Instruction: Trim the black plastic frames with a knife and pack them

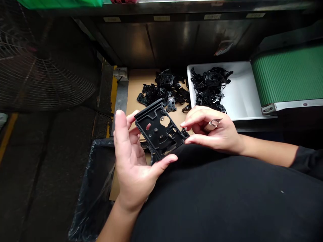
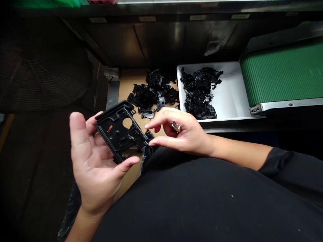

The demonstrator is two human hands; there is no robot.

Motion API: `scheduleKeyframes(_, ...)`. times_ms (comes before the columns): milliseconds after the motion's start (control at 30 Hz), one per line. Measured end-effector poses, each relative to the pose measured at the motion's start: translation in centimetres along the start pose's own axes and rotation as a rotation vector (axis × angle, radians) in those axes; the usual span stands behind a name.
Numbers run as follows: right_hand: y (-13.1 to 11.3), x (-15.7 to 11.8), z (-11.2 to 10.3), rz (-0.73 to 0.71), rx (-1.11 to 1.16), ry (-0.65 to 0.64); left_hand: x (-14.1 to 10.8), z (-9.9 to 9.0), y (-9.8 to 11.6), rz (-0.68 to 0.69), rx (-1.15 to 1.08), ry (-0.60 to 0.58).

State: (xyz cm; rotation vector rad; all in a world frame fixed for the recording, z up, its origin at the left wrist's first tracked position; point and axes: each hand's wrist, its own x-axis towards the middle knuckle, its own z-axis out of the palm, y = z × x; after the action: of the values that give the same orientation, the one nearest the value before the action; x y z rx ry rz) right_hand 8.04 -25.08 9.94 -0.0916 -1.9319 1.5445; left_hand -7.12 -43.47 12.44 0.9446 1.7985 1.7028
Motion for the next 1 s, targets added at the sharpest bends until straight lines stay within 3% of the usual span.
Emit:
scheduleKeyframes(133,0.0,0.4,0.8,-0.017,-0.011,0.016,0.0,-1.0,-0.8,0.081,0.065,-0.015)
scheduleKeyframes(300,0.1,0.9,1.5,-0.048,0.011,0.019,0.0,-1.8,-0.9,0.032,0.054,-0.010)
scheduleKeyframes(767,0.0,1.8,2.8,-0.134,-0.032,-0.016,0.1,-3.6,-1.6,0.177,0.119,0.014)
scheduleKeyframes(1000,-0.2,2.1,3.4,-0.134,-0.061,-0.043,-0.1,-4.4,-1.8,0.163,0.111,0.030)
